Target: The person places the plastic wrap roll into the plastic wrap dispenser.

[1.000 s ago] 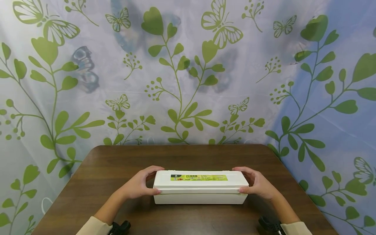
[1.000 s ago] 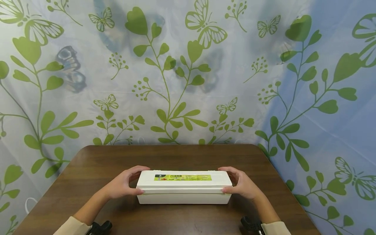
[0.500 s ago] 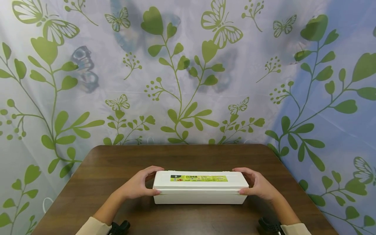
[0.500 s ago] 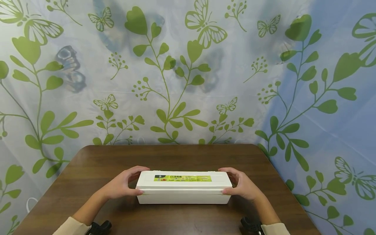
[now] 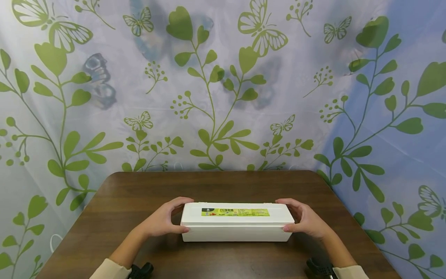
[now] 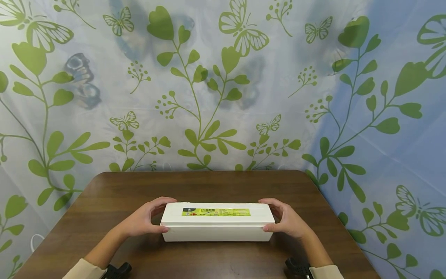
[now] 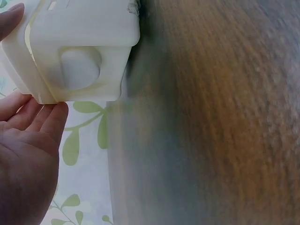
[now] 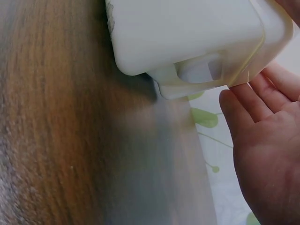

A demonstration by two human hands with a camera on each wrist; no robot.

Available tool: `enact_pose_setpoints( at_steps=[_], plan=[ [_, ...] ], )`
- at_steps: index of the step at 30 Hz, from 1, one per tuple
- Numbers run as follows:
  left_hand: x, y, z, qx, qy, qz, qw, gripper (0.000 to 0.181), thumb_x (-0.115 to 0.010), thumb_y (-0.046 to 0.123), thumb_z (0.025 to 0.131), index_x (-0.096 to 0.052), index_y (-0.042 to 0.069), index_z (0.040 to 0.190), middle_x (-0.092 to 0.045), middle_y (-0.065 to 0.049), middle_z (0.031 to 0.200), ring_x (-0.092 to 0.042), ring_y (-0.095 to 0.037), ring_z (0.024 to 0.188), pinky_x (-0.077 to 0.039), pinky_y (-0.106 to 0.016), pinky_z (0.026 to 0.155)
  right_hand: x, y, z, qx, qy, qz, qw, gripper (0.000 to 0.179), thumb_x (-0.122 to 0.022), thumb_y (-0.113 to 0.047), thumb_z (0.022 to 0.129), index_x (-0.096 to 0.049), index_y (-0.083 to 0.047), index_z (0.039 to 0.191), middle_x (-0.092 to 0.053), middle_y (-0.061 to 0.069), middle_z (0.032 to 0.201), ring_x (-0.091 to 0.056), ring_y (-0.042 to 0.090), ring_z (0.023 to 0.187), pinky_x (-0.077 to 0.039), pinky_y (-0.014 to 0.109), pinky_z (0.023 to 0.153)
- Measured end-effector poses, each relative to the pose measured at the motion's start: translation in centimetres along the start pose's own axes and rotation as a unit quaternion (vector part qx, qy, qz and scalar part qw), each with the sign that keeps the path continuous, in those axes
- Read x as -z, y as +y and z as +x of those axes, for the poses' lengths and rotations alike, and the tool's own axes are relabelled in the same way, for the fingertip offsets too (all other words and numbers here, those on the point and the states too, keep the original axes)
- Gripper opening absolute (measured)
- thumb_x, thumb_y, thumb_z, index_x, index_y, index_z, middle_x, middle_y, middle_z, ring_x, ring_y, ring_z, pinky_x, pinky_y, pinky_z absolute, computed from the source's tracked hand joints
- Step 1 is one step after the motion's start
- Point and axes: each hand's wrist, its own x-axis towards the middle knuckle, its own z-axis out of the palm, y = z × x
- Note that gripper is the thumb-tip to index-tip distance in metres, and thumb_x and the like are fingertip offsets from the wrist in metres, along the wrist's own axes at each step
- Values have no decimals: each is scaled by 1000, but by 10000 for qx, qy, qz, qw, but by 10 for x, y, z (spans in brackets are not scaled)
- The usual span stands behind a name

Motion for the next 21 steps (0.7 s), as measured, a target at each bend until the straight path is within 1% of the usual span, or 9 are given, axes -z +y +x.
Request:
enact_pose_setpoints(
  at_steps=[7,13,18,21],
  plan=[
    [0,-1,-1,-129,12,24,9999,77,-89,28,80,-52,11,144,-56,-4,143,-54,-14,130,-43,-27,115,-1,-2,0,63,60,-138,9999,75,-77,5,83,-42,2,149,-55,19,143,-64,18,114,-60,38,84],
    [1,-2,0,-3,-93,-44,9999,76,-89,30,80,-51,14,144,-56,0,143,-54,-14,130,-43,-28,114,-1,-4,0,43,81,-194,9998,76,-77,4,83,-41,3,150,-53,22,143,-64,17,115,-60,37,85],
    [3,-5,1,43,-197,-78,9998,73,-88,28,81,-52,14,143,-57,-4,142,-55,-20,130,-44,-32,115,-1,-2,-2,7,87,-153,9998,75,-76,4,84,-42,-2,150,-54,21,143,-64,17,116,-60,39,85],
    [2,-6,0,49,-195,-76,9998,72,-88,28,82,-52,13,143,-57,-5,142,-55,-22,130,-44,-35,115,0,0,-2,4,49,-69,10000,76,-75,5,84,-40,-1,152,-55,19,144,-64,18,117,-61,40,84]
  ],
)
